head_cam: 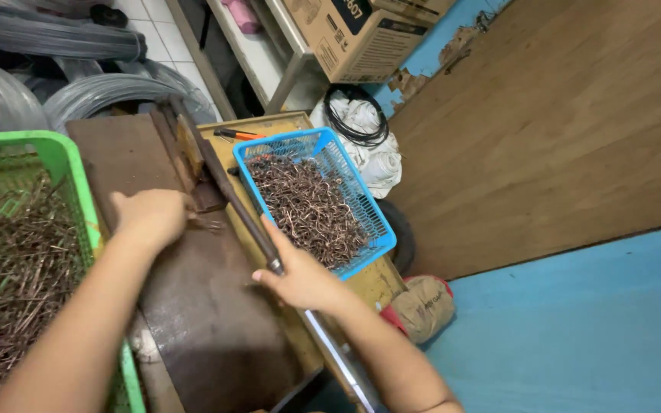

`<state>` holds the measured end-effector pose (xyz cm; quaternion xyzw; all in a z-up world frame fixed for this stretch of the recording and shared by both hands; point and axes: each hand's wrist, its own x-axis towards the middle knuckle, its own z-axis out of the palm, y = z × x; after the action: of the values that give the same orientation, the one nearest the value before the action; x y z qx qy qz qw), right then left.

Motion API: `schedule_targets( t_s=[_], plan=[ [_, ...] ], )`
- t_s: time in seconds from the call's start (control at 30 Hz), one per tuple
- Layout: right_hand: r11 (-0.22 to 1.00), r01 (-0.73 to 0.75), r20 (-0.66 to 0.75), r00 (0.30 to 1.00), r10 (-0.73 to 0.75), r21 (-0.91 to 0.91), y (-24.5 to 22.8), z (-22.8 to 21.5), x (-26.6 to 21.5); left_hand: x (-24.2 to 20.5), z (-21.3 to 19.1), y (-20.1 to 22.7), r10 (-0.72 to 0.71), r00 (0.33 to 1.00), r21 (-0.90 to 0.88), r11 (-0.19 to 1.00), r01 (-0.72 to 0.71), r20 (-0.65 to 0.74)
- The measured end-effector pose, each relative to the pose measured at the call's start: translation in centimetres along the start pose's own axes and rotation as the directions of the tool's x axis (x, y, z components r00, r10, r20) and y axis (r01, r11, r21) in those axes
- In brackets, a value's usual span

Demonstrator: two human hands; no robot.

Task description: Bending metal wires using a manual lever-operated jig and sorting them into baskets.

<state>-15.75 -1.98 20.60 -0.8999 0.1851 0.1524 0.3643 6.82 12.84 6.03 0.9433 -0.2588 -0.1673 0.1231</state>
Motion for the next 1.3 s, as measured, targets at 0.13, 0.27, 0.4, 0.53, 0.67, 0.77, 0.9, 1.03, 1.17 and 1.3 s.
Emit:
schedule_targets(
  t_s=[0.13, 0.27, 0.4, 0.53, 0.67, 0.77, 0.9, 1.03, 1.17, 1.3],
  plan=[
    [0.998, 0.042, -0.037, 0.998, -0.043, -0.040, 5.1, 5.2, 1.3, -8.1, -6.1, -0.7, 0.002, 0.995, 0.146, 0.989, 0.012, -0.095],
    [0.991, 0.136, -0.080, 0.988, -0.134, 0.019, 6.7, 8.0, 2.5, -12.2, -7.2, -3.0, -0.067, 0.998, 0.249, 0.966, 0.066, -0.005],
    [0.999, -0.025, -0.094, 0.995, 0.022, -0.033, 6.1, 9.1, 3.1, -15.1, -7.4, -5.4, -0.103, 0.995, 0.416, 0.904, 0.099, -0.014],
    [0.997, -0.004, -0.171, 0.985, 0.018, 0.081, 6.5, 9.6, 3.0, -15.4, -7.3, -6.5, -0.147, 0.981, 0.353, 0.931, 0.094, 0.125],
    [0.995, -0.101, -0.143, 0.984, 0.104, 0.027, 5.7, 9.2, 2.6, -14.5, -6.7, -6.4, -0.215, 0.960, 0.386, 0.913, 0.132, 0.180],
    [0.999, -0.039, -0.185, 0.982, 0.045, 0.038, 6.2, 9.6, 2.4, -13.9, -5.9, -6.6, -0.190, 0.966, 0.394, 0.913, 0.107, 0.178],
    [0.996, -0.023, -0.184, 0.982, 0.039, 0.084, 6.0, 9.4, 2.2, -13.1, -4.6, -6.8, -0.161, 0.973, 0.434, 0.898, 0.075, 0.163],
    [0.995, -0.020, -0.179, 0.983, 0.037, 0.098, 5.8, 9.4, 2.1, -13.8, -6.6, -4.8, -0.146, 0.973, 0.365, 0.928, 0.072, 0.180],
    [0.995, -0.004, -0.200, 0.980, 0.024, 0.098, 6.6, 9.8, 2.5, -13.7, -6.0, -4.2, -0.142, 0.983, 0.405, 0.910, 0.084, 0.116],
    [0.995, -0.033, -0.165, 0.985, 0.048, 0.092, 6.4, 9.6, 2.4, -12.6, -7.9, -2.4, -0.147, 0.963, 0.407, 0.913, 0.044, 0.225]
  ],
)
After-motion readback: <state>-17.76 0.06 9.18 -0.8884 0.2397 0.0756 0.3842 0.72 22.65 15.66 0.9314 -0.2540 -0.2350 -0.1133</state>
